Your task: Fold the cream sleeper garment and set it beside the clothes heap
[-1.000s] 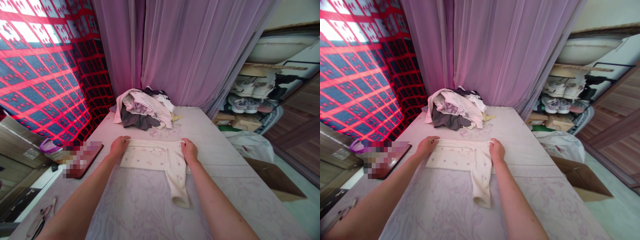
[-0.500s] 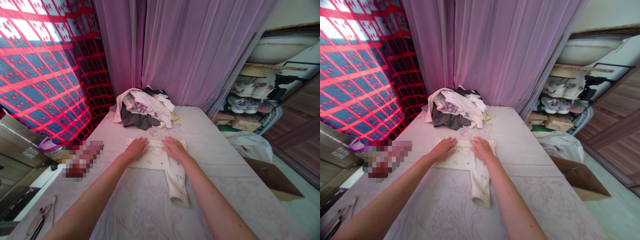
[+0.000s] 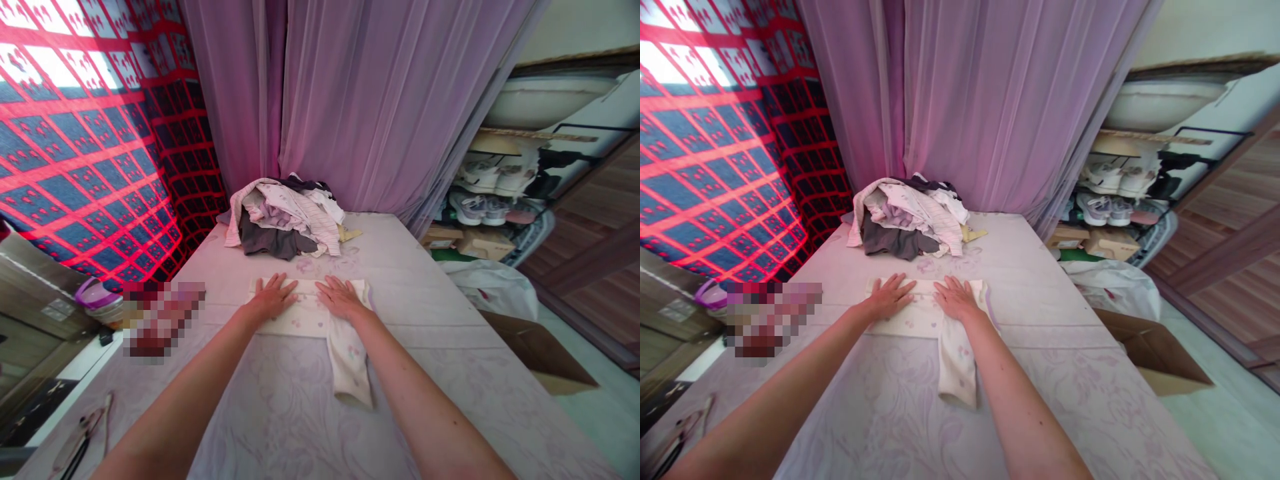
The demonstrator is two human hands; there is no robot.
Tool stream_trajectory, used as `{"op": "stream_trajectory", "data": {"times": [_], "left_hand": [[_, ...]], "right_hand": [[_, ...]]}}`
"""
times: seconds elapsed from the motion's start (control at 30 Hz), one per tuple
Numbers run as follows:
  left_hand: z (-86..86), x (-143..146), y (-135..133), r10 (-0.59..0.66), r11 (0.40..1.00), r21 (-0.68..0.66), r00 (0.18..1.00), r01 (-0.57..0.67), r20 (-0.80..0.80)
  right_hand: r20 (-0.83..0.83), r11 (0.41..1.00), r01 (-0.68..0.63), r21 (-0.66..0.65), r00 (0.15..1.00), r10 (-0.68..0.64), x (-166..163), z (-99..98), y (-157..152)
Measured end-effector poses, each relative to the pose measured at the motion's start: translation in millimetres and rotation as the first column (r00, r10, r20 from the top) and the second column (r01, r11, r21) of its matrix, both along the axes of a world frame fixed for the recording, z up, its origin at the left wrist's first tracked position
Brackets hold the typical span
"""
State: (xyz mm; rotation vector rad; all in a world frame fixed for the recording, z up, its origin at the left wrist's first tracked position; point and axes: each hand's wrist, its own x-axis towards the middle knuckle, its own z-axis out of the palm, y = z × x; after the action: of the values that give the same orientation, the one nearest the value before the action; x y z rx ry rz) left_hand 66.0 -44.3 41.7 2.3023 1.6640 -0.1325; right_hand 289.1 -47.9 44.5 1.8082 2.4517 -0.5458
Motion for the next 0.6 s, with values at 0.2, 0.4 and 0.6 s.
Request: {"op": "stream_trajectory", "data": {"times": [0.2,0.4,0.6], "left_hand": [[-0.8,2.2,-13.6,-0.141,0.980,0.142,0.990,0.136,0.022],[-2.1,7.7,-20.0,-0.233,0.969,0.095,0.971,0.227,0.055],[0.8,9.7,-10.5,-0.181,0.983,0.054,0.980,0.177,0.077]], "right_hand": [[-0.041,0.996,-0.004,0.087,0.999,0.008,13.4,4.5,-11.5],[-0.040,0.993,0.033,0.110,0.999,-0.029,25.1,-3.9,-26.2],[-0.183,0.996,0.079,0.046,0.981,-0.069,33.5,-4.2,-8.5]]}}
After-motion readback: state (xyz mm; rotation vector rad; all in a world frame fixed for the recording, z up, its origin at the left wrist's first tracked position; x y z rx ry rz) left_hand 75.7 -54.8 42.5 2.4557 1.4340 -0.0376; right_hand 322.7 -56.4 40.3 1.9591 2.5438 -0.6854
